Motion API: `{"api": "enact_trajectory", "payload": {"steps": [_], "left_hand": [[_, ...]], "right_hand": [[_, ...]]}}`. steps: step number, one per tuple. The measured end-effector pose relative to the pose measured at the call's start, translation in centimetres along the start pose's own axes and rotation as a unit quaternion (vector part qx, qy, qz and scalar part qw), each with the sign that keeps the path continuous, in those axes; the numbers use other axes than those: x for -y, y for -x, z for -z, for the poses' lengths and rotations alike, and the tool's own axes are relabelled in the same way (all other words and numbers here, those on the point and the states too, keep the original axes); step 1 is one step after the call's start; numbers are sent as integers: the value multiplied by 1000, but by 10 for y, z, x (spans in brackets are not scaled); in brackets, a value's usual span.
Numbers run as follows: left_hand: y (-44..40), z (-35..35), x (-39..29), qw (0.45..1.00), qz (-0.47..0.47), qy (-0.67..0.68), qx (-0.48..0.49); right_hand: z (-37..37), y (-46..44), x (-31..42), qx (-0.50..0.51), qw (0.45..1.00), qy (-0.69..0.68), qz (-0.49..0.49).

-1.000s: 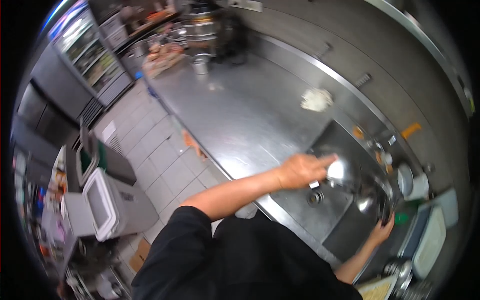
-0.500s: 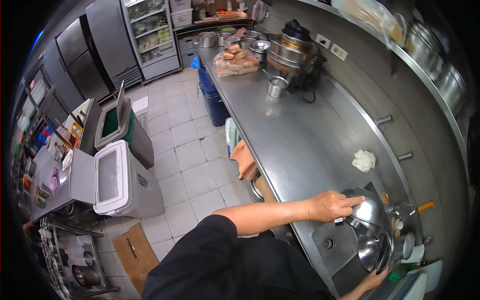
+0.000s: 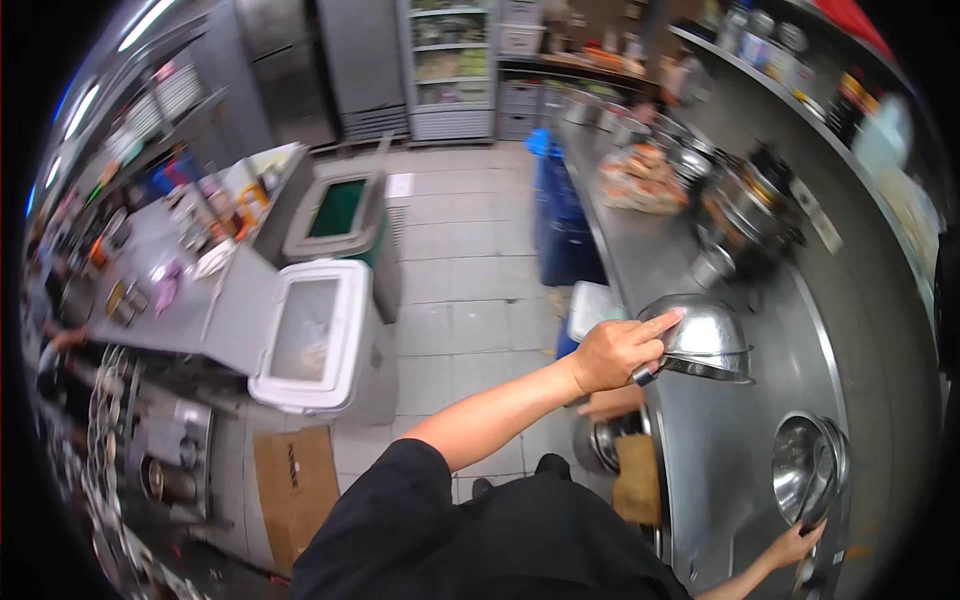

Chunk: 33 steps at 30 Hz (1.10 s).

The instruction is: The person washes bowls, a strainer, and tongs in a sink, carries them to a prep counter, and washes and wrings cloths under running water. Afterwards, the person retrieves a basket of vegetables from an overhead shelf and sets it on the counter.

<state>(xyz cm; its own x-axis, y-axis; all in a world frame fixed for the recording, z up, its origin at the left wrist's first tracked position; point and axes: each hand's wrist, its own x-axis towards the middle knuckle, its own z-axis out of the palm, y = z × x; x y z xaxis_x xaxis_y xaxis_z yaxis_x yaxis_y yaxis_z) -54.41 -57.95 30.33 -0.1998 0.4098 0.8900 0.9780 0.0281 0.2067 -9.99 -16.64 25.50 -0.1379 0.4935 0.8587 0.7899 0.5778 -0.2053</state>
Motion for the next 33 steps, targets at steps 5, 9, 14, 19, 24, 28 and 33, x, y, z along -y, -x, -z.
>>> {"api": "enact_trajectory", "payload": {"steps": [5,9,14,19,24,28,33], "left_hand": [[34,98,87,985,62,-141,-80],[66,194,145,945,140,-275,-108],[96,281,222,866,194,-438,-145],[109,340,256,764,296,-551,-157],[132,362,267,670,338,-636,-178],[149,366,279,603,393,-668,-191],[167,379,344,538,399,-715,-199]], "right_hand": [[-72,-34,203,23,992,-97,74],[-151,-39,389,-13,924,-343,170],[-267,-33,592,10,902,-383,198],[-515,-5,792,37,804,-528,271],[-525,16,970,221,761,-548,267],[-568,46,1062,228,734,-582,265],[-590,52,1144,288,733,-549,280]]}}
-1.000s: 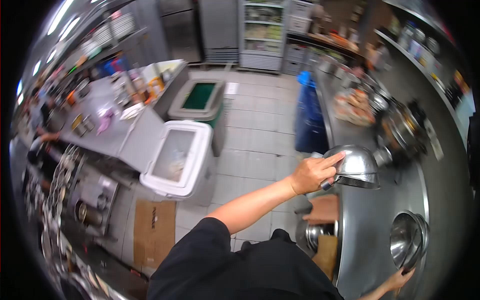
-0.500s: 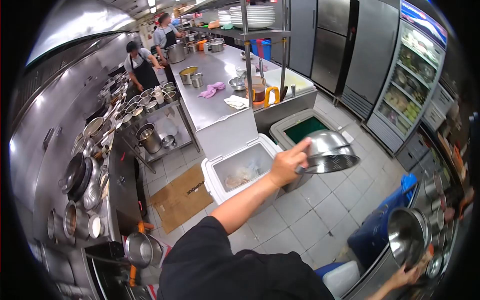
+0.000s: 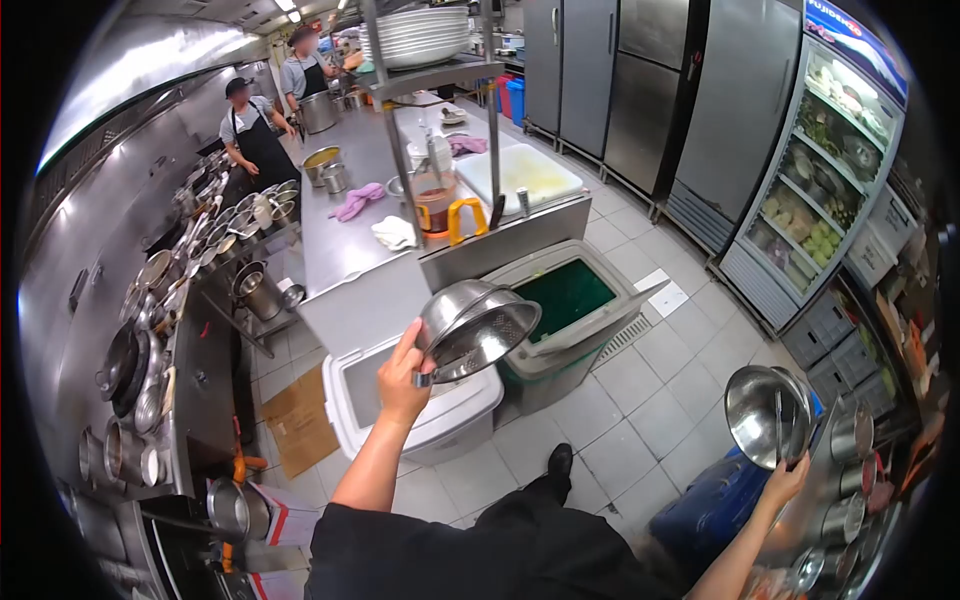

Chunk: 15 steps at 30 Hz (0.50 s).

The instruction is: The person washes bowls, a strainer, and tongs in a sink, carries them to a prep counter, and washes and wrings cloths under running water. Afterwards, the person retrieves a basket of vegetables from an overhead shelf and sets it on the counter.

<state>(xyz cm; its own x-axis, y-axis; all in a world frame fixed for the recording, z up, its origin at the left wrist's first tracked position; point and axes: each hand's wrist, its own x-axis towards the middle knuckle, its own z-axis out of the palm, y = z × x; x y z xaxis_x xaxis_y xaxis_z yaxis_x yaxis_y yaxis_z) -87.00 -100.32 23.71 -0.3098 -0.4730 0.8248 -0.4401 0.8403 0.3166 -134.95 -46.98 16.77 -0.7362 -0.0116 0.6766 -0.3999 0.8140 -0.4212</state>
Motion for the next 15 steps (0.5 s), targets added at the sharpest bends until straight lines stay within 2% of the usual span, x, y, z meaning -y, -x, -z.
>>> {"api": "enact_trajectory", "payload": {"steps": [2,5,6,10,13,15], "left_hand": [[-9,-41,-1,998,61,7,4],[-38,-119,-8,996,78,46,8],[-51,-148,-9,998,60,28,-13],[-101,-238,-20,995,82,58,25],[-139,-286,-28,997,59,34,44],[-156,-310,-32,996,69,35,52]], "right_hand": [[-25,-24,-2,29,999,6,-31],[-73,-58,-39,0,998,60,-28],[-77,-72,-36,30,995,56,-82],[-117,-116,-87,26,991,98,-86],[-140,-146,-105,-5,988,138,-67],[-158,-166,-117,-16,992,109,-65]]}}
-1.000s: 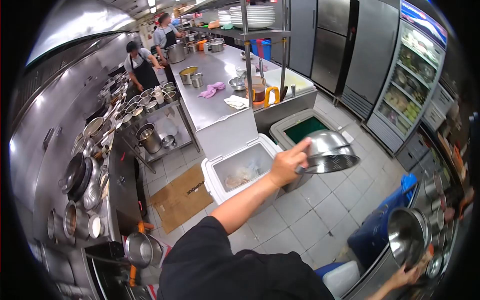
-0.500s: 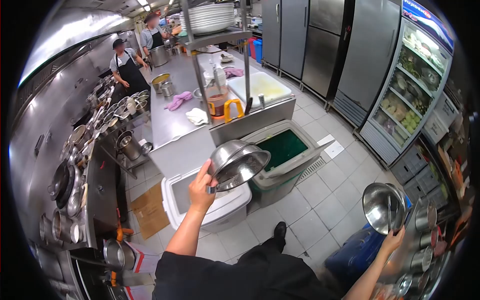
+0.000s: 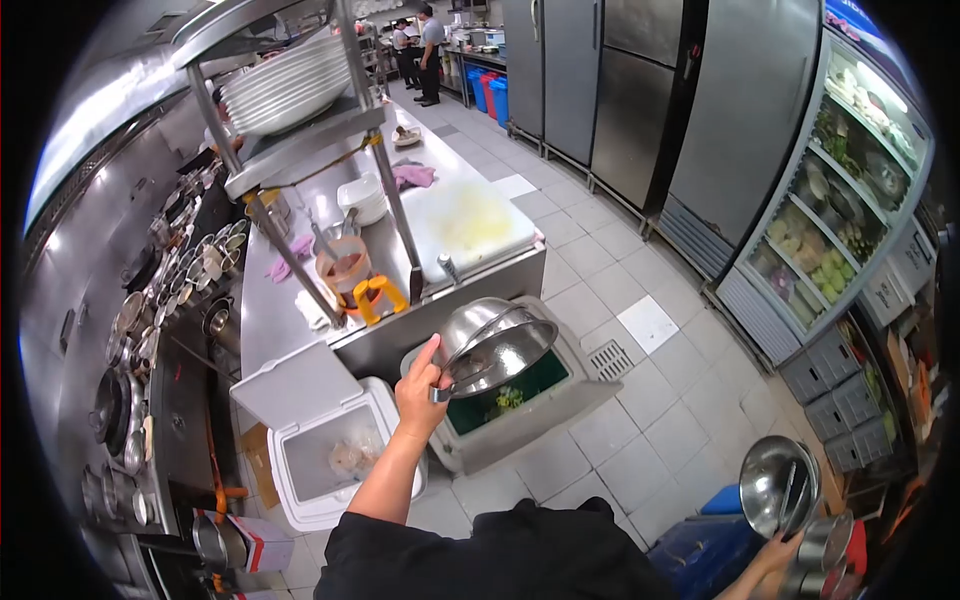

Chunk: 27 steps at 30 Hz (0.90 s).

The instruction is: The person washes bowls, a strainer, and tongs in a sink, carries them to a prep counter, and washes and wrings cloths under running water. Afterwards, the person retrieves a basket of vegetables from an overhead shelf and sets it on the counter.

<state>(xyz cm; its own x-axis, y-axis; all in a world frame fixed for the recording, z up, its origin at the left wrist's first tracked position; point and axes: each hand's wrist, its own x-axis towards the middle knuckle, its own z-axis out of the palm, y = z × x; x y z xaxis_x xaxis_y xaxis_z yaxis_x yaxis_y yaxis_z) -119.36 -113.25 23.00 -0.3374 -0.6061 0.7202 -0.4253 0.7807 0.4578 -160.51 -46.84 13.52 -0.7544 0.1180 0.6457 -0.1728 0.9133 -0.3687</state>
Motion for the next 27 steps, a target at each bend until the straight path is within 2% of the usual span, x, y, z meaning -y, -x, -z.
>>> {"api": "enact_trajectory", "payload": {"steps": [2,5,8,9,12,13,16,19,20,23,27], "left_hand": [[-12,-27,0,1000,16,-26,7],[-29,-67,-9,998,-2,-50,-31],[-39,-108,-25,995,32,-91,-38],[-42,-120,-34,992,50,-105,-38],[-58,-155,-63,984,73,-152,-60],[-66,-165,-73,981,69,-170,-69],[-89,-192,-103,970,92,-205,-87],[-111,-217,-123,961,111,-231,-104],[-116,-225,-125,957,138,-232,-104],[-138,-252,-118,949,107,-265,-133],[-190,-299,-100,945,115,-255,-168]], "right_hand": [[-21,-26,6,33,999,0,-37],[-85,-69,1,38,997,37,-55],[-154,-118,17,47,999,16,-24],[-202,-138,-8,45,999,2,-9],[-311,-196,-3,74,997,-1,-23],[-299,-223,57,114,991,-65,-22],[-375,-290,105,121,990,-69,21],[-430,-349,171,105,979,-167,60],[-449,-367,193,93,971,-206,81],[-503,-412,251,94,964,-223,114],[-570,-451,320,96,961,-225,128]]}}
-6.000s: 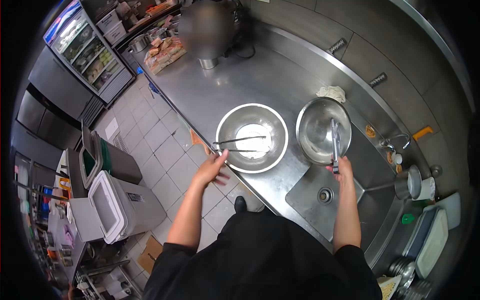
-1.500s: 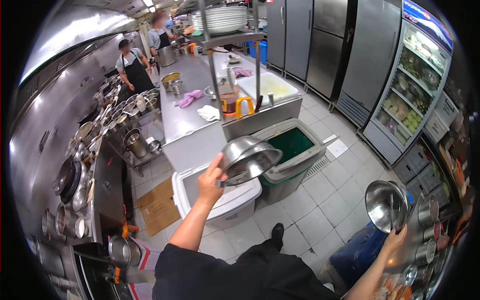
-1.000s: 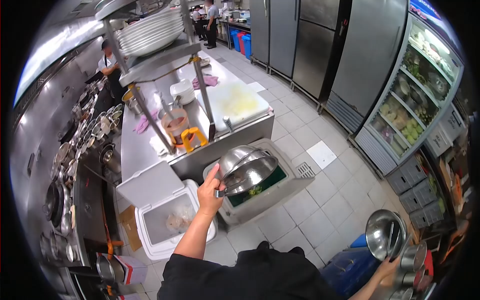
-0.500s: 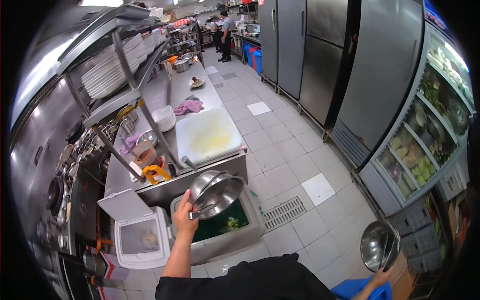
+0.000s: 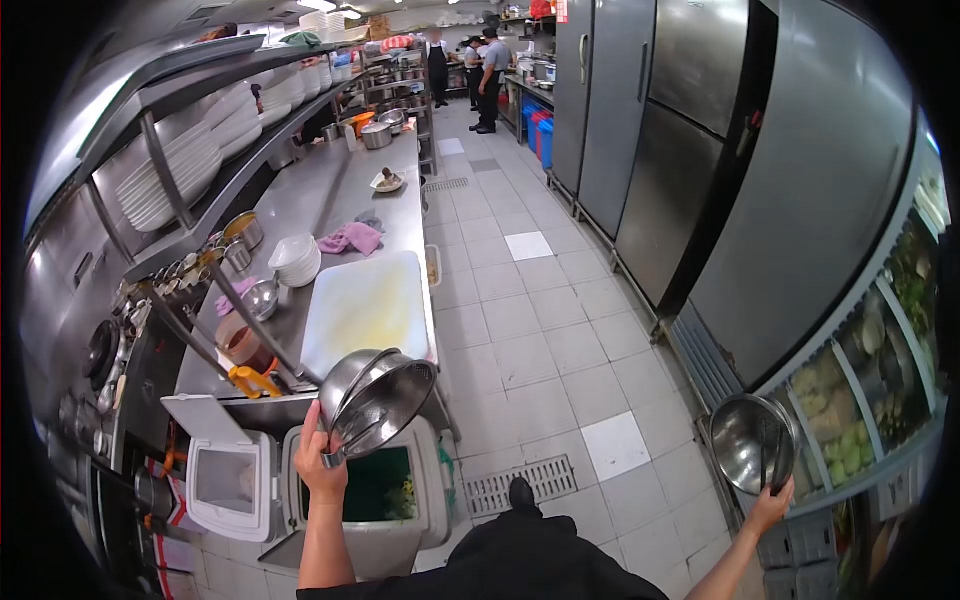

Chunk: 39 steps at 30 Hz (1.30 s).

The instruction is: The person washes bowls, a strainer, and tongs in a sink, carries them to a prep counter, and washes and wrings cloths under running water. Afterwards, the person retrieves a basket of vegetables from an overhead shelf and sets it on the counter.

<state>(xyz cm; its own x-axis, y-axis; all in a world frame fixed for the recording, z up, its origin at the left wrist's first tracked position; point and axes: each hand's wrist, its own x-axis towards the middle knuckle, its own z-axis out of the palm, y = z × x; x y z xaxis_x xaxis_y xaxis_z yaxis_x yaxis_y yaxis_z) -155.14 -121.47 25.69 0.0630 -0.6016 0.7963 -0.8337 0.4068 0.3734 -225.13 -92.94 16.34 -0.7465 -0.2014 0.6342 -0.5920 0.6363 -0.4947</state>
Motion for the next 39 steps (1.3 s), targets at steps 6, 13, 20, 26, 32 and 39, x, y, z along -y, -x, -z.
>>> {"api": "enact_trajectory", "payload": {"steps": [6,13,20,26,32,39], "left_hand": [[-73,-133,2,998,-25,38,-35],[-144,-297,-8,995,-6,94,-27],[-129,-499,23,989,76,-8,125],[-48,-609,49,861,283,-193,376],[-2,-621,2,752,450,-275,396],[14,-704,25,678,532,-313,399]], "right_hand": [[-87,-64,24,-6,999,33,-7],[-211,-104,29,54,995,81,-37],[-376,-115,85,285,942,167,-51],[-524,-154,119,410,887,190,-89],[-666,-225,167,438,876,184,-88],[-871,-326,252,351,928,123,-26]]}}
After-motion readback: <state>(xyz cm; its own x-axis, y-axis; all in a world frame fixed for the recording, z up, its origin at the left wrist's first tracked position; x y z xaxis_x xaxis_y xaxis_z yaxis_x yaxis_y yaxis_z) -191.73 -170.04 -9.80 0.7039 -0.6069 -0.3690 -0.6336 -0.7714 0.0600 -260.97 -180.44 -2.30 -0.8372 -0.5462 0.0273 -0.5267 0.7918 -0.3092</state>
